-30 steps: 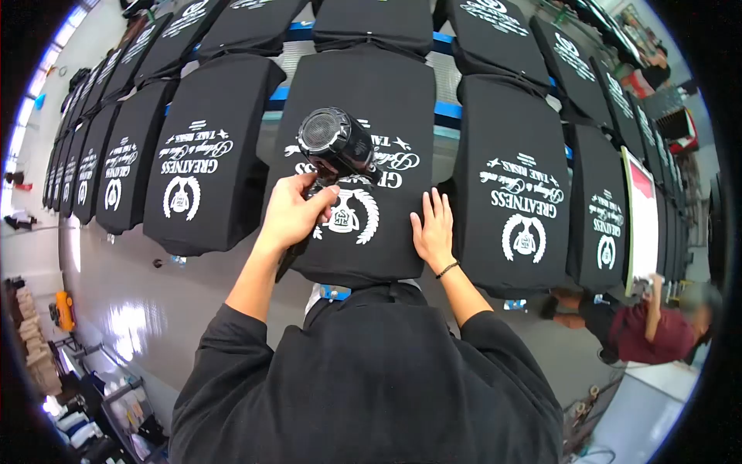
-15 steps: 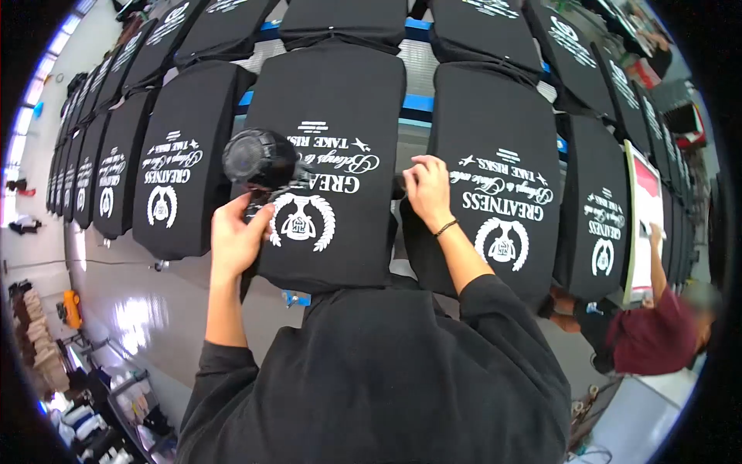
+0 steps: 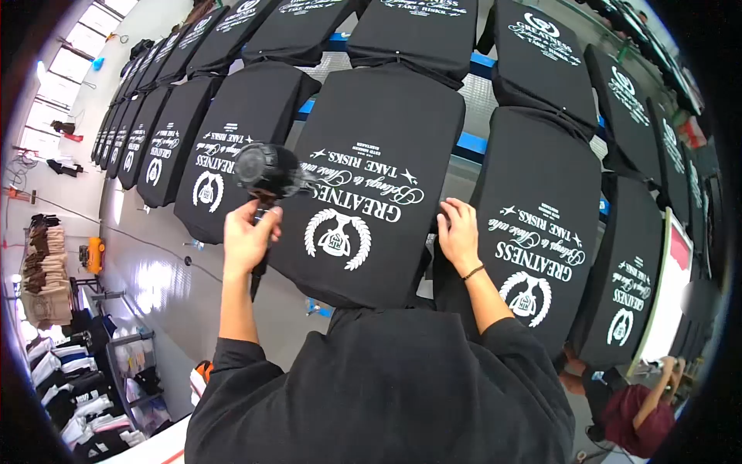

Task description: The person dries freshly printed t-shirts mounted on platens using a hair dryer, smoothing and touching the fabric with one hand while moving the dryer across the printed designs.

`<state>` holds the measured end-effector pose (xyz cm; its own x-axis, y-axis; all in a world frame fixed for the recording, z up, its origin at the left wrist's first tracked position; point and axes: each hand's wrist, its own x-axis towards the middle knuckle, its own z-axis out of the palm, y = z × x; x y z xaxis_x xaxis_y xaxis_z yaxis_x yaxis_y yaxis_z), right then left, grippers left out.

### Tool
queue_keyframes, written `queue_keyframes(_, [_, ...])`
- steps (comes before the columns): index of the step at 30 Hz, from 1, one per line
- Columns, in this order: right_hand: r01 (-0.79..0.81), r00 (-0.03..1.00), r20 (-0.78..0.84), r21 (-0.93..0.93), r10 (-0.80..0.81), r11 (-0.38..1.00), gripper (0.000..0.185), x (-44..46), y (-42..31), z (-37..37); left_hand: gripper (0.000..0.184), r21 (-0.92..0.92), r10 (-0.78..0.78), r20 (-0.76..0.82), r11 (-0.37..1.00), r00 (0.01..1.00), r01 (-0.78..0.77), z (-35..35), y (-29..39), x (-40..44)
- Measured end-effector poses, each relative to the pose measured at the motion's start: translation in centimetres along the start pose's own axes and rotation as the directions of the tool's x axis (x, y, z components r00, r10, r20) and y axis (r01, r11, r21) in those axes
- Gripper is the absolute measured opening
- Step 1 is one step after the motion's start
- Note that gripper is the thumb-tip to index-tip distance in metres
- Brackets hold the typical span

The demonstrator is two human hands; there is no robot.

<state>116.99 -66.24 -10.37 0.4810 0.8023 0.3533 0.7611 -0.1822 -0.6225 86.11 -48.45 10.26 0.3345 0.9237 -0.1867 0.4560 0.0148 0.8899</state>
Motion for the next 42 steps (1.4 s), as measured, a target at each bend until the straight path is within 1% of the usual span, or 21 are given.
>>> queue_keyframes(3, [-0.055, 0.997, 0.063, 0.024, 0.053, 0.998, 0.038, -1.2, -1.1, 1.2, 0.016, 0.03, 0.053, -0.106, 0.998, 0.993, -0.05, -2.2, -1.8, 1.0])
queue_keyframes(5, [-0.079, 0.993, 0.093, 0.025, 0.077, 0.997, 0.044, -2.0, -1.6, 1.9, 0.016, 0.019, 0.032, -0.117, 0.999, 0.993, -0.03, -3.1, -2.3, 1.4])
queue_keyframes(11, [-0.26, 0.958, 0.126, -0.001, 0.258, 0.965, 0.054, -4.7, -3.9, 4.1, 0.015, -0.197, -0.029, 0.152, 0.979, 0.988, 0.059, -3.3, -2.0, 1.1])
queue_keyframes(15, [-0.392, 0.914, 0.118, 0.015, 0.388, 0.92, 0.058, -6.1, -5.3, 5.1, 0.018, -0.144, 0.002, 0.235, 0.989, 0.972, 0.032, -3.2, -1.9, 1.3])
queue_keyframes(16, [-0.399, 0.911, 0.116, 0.007, 0.396, 0.917, 0.058, -6.7, -5.4, 5.5, 0.019, -0.068, 0.03, 0.176, 0.998, 0.984, -0.019, -3.1, -1.5, 1.3])
queue_keyframes(18, [-0.486, 0.874, 0.078, 0.154, 0.48, 0.86, 0.06, -7.8, -5.8, 6.5, 0.022, 0.024, 0.053, 0.123, 0.998, 0.991, -0.056, -3.3, -1.0, 1.8])
queue_keyframes(19, [-0.491, 0.871, 0.071, 0.153, 0.486, 0.858, 0.06, -8.6, -6.2, 7.0, 0.022, 0.025, 0.056, 0.131, 0.998, 0.99, -0.06, -3.3, -1.1, 2.1])
queue_keyframes(21, [-0.588, 0.805, 0.049, 0.192, 0.591, 0.786, 0.061, -9.8, -7.9, 7.9, 0.022, -0.148, 0.043, 0.22, 0.989, 0.975, -0.01, -3.1, -1.4, 2.8])
queue_keyframes(23, [-0.618, 0.783, 0.025, 0.149, 0.622, 0.772, 0.061, -10.7, -9.0, 8.2, 0.021, -0.207, 0.055, 0.36, 0.978, 0.931, 0.022, -2.3, -1.1, 3.1])
queue_keyframes(27, [-0.619, 0.781, -0.027, 0.097, 0.624, 0.779, 0.057, -10.6, -9.4, 8.3, 0.022, -0.175, 0.169, 0.446, 0.979, 0.879, -0.1, 2.0, 0.1, 3.4])
queue_keyframes(29, [-0.588, 0.804, -0.045, 0.088, 0.593, 0.804, 0.057, -10.8, -9.2, 8.4, 0.023, -0.169, 0.204, 0.473, 0.976, 0.857, -0.139, 4.0, 0.1, 4.3])
queue_keyframes(33, [-0.538, 0.836, -0.136, -0.008, 0.532, 0.843, 0.054, -10.5, -9.4, 8.0, 0.021, -0.274, 0.115, 0.514, 0.961, 0.85, 0.036, 4.3, -0.2, 5.0])
queue_keyframes(34, [-0.441, 0.885, -0.16, 0.007, 0.436, 0.897, 0.049, -9.8, -10.3, 6.9, 0.019, -0.301, 0.176, 0.486, 0.953, 0.856, -0.025, 3.6, -0.1, 5.1])
queue_keyframes(35, [-0.34, 0.924, -0.179, 0.021, 0.338, 0.94, 0.045, -8.6, -12.0, 5.4, 0.019, -0.292, 0.121, 0.457, 0.956, 0.881, 0.02, 2.6, -0.2, 5.1])
queue_keyframes(36, [-0.312, 0.931, -0.124, 0.217, 0.343, 0.925, 0.037, -6.9, -13.9, 4.0, 0.016, -0.29, 0.125, 0.421, 0.957, 0.899, 0.002, 1.6, -0.8, 5.4])
queue_keyframes(37, [-0.294, 0.942, -0.029, 0.417, 0.335, 0.86, 0.033, -4.2, -17.1, 1.7, 0.013, -0.287, 0.133, 0.386, 0.958, 0.913, -0.018, 0.7, -1.3, 5.7])
queue_keyframes(38, [-0.21, 0.976, 0.07, 0.577, 0.208, 0.789, 0.032, -1.6, -19.9, -0.6, 0.015, -0.294, 0.125, 0.345, 0.956, 0.93, -0.02, -0.2, -1.7, 5.9])
queue_keyframes(39, [-0.173, 0.978, 0.211, 0.779, 0.008, 0.602, 0.034, 0.7, -22.5, -3.1, 0.017, -0.3, 0.116, 0.305, 0.954, 0.945, -0.02, -1.1, -2.1, 6.0])
queue_keyframes(40, [-0.153, 0.927, 0.297, 0.857, -0.228, 0.493, 0.045, 3.5, -25.9, -7.2, 0.017, -0.292, 0.123, 0.28, 0.956, 0.952, -0.038, -2.0, -2.5, 6.0])
queue_keyframes(41, [-0.317, 0.881, 0.33, 0.944, -0.339, 0.096, 0.059, 4.3, -28.8, -9.0, 0.017, -0.253, 0.093, 0.243, 0.967, 0.965, -0.03, -2.8, -2.3, 5.6])
queue_keyframes(42, [-0.323, 0.88, 0.338, 0.941, -0.335, 0.099, 0.059, 4.2, -28.9, -9.0, 0.017, -0.264, 0.078, 0.221, 0.964, 0.972, -0.017, -3.5, -2.5, 5.3])
